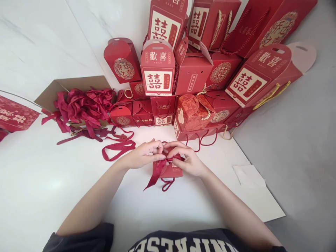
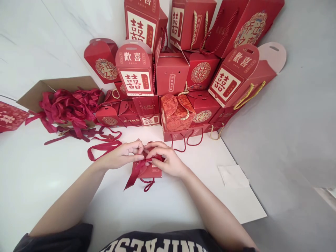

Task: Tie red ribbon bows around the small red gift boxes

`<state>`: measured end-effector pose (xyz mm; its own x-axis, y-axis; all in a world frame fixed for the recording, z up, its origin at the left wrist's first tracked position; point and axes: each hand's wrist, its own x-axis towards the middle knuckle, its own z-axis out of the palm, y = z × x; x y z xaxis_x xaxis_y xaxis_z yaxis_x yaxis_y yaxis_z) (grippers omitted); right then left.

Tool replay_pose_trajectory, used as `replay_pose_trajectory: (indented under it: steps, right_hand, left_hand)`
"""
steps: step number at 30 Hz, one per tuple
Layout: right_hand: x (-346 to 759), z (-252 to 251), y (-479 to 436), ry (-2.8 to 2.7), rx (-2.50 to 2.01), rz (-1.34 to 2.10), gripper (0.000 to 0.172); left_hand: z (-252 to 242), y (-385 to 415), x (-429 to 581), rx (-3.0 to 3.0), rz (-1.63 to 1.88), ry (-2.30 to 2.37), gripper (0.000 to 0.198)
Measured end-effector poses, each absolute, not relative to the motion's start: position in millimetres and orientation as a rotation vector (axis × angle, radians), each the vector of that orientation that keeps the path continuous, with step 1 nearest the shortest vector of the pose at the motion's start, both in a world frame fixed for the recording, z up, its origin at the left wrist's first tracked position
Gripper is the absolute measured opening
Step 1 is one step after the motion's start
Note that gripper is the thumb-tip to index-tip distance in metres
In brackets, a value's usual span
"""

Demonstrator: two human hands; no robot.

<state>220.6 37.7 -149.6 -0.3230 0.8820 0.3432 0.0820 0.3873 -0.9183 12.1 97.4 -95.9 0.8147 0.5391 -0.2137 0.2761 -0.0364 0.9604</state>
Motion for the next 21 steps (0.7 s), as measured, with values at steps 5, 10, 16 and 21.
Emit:
replay_pose_trajectory:
  steps: [5, 10, 16, 21]
  right_hand:
    - [226, -148, 39, -1.808, -0.868, 1.008, 0.016]
    - [226, -152, 39, -1.786, -0.855, 1.016, 0.014]
    - [224, -154, 39, -1.76, -0.88, 0.965, 0.008]
    - [221, -155, 37, -1.736, -0.888, 0.956, 0.009]
  left_hand:
    - [-98, 94, 17, 1.655, 0.344, 0.738, 0.022]
    - [-98, 87, 21, 1.802, 0.404, 0.772, 0.027]
    - [-89, 74, 25, 2.144, 0.425, 0.888, 0.013]
    - [-95, 61, 31, 2.377, 0.551, 0.992, 0.019]
